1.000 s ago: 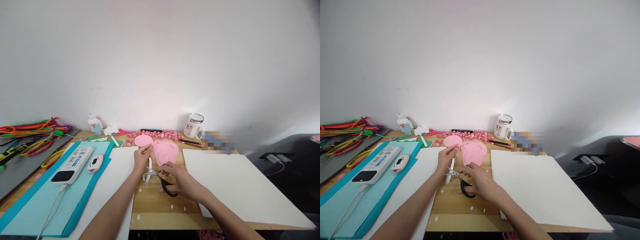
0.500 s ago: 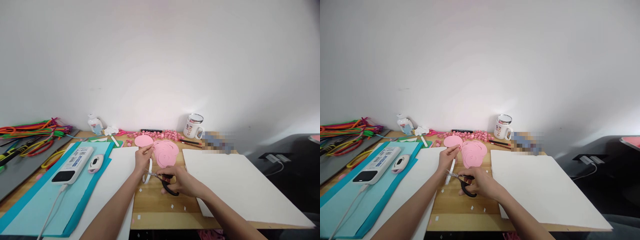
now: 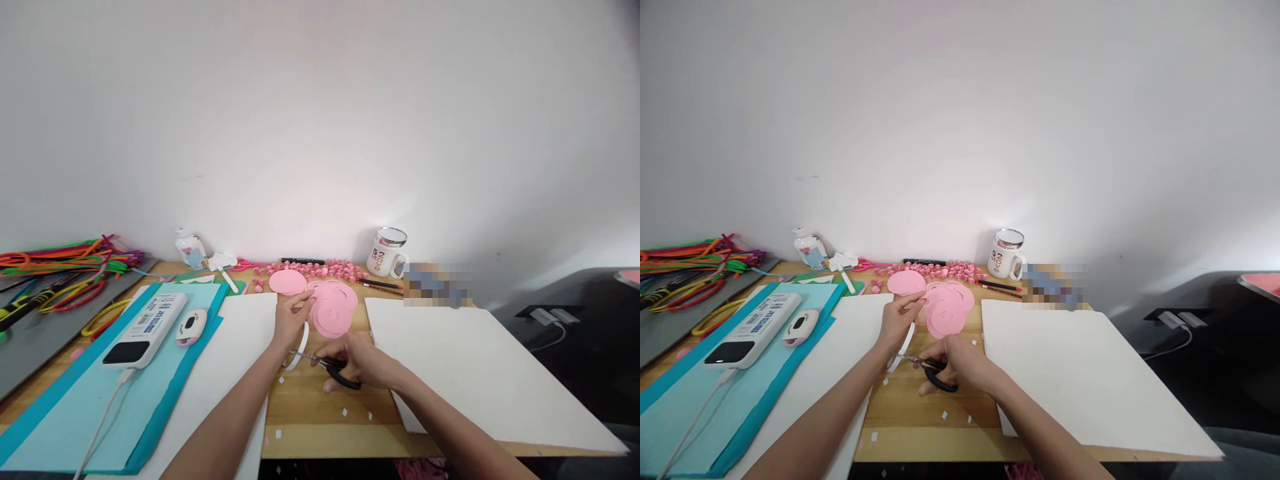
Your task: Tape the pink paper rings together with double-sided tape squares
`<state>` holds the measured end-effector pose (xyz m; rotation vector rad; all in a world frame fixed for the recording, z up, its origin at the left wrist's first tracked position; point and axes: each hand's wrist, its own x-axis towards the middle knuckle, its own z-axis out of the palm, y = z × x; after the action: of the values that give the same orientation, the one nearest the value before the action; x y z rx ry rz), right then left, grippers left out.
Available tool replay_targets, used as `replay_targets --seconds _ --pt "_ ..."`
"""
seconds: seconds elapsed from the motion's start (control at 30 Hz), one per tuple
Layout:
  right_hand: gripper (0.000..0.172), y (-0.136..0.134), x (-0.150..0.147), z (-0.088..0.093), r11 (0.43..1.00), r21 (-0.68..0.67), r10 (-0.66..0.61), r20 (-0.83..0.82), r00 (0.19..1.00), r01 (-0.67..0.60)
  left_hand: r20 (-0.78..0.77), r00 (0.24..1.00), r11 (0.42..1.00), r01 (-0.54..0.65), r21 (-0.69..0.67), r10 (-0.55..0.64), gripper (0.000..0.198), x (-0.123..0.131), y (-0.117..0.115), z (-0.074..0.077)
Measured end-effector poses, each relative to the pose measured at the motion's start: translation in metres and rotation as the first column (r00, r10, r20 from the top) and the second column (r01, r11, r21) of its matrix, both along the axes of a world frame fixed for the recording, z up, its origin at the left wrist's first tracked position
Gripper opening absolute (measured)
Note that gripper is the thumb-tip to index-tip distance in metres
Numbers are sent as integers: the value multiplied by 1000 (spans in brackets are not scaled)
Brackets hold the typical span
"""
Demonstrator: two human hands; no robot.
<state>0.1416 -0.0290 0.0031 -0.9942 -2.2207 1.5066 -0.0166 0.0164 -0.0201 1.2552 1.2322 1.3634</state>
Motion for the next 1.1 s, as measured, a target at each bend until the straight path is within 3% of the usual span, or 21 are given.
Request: replay_targets --seconds 0.4,0.5,0.6,0.7,0.9,1.1 --pt "41 2 3 -13 1000 5 5 44 999 -5 -72 997 998 29 64 -25 30 1 -2 0" --pt "34 -1 3 -8 983 183 -56 135 989 31 -79 997 997 26 74 -20 29 1 0 -2" --pt "38 -6 2 -1 865 491 -228 208 951 100 -93 996 999 13 53 -8 29 0 0 -2" --pt "48 -10 4 2 769 626 -348 244 905 126 -107 994 1000 -3 -8 2 33 0 0 -2" --pt "40 1 34 5 732 603 -567 282 774 317 -213 976 985 -1 170 38 22 0 -2 -7" --pt "49 22 93 3 807 529 -551 512 658 264 -237 961 981 -104 162 141 19 -4 5 -16"
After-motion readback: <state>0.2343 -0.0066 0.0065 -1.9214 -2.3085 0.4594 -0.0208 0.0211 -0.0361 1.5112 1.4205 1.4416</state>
